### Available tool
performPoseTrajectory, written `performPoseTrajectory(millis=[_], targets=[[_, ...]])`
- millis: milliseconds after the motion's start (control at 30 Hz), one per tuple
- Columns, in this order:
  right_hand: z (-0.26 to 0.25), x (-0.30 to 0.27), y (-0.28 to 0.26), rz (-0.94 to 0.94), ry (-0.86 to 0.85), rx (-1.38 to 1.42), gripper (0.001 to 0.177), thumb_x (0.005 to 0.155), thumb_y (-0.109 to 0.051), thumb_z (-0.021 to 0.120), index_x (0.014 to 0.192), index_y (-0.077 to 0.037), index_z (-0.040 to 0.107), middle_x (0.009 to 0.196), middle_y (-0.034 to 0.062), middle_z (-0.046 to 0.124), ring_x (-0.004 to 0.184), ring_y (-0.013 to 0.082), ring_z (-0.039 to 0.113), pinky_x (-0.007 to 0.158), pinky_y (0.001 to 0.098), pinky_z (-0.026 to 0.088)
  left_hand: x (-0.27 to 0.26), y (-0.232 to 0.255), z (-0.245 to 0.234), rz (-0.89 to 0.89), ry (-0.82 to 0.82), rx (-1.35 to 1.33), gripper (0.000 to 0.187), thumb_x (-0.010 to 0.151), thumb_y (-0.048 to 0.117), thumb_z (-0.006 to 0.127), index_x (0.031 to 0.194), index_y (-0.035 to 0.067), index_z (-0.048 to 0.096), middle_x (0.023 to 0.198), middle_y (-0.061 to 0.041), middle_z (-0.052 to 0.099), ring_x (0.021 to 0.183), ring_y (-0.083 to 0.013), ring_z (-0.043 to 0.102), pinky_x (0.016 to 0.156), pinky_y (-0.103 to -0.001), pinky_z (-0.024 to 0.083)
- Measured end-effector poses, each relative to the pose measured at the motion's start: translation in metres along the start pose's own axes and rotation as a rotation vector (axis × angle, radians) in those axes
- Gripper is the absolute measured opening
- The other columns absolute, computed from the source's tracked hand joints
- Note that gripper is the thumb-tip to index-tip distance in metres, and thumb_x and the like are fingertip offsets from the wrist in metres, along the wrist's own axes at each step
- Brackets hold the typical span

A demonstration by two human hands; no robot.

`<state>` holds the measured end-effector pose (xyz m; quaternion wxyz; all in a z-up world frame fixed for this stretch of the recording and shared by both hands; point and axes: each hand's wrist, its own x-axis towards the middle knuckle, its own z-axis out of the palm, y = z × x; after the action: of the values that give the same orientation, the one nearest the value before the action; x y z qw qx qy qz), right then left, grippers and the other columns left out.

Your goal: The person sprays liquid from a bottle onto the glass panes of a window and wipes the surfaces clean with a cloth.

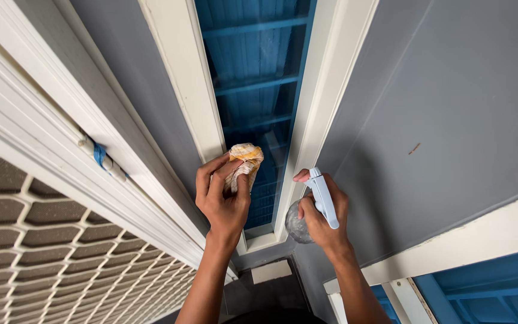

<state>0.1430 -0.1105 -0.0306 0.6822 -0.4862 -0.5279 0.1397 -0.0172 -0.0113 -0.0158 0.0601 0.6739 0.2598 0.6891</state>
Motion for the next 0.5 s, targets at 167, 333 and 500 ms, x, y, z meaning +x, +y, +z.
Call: performPoseTrajectory(millis=[167, 333, 500], targets=[[-0.007, -0.019, 0.028, 0.083, -0.040, 0.012, 0.031, 0.079, 0.016, 0.048, 0.104, 0.004, 0.062, 0.104, 0.0140, 0.072, 0.046, 0.0093, 0.057, 0.043, 0.0252, 0.051, -0.029, -0.016, -0.001, -0.065, 0.003, 0.041, 0.026, 0.084, -0.004, 0.077, 0.108, 0.006, 0.073, 0.119, -0.013, 0.066, 0.108, -0.0268, 0.071, 0.090, -0.036, 0.060], [-0.005, -0.034, 0.040, 0.148, -0.057, 0.007, 0.036, 0.076, 0.016, 0.048, 0.106, 0.004, 0.062, 0.109, 0.0124, 0.073, 0.048, 0.0091, 0.061, 0.043, 0.0248, 0.051, -0.040, -0.020, 0.001, -0.097, 0.001, 0.070, 0.025, 0.084, -0.004, 0.076, 0.107, 0.005, 0.072, 0.118, -0.014, 0.066, 0.108, -0.0272, 0.070, 0.090, -0.037, 0.060], [-0.003, -0.049, 0.060, 0.250, -0.070, -0.014, 0.032, 0.077, 0.015, 0.050, 0.104, 0.003, 0.062, 0.106, 0.0120, 0.073, 0.044, 0.0097, 0.060, 0.039, 0.0253, 0.048, -0.052, -0.026, -0.003, -0.133, -0.023, 0.109, 0.023, 0.085, -0.003, 0.076, 0.107, 0.004, 0.072, 0.118, -0.014, 0.065, 0.110, -0.0279, 0.069, 0.092, -0.037, 0.059]])
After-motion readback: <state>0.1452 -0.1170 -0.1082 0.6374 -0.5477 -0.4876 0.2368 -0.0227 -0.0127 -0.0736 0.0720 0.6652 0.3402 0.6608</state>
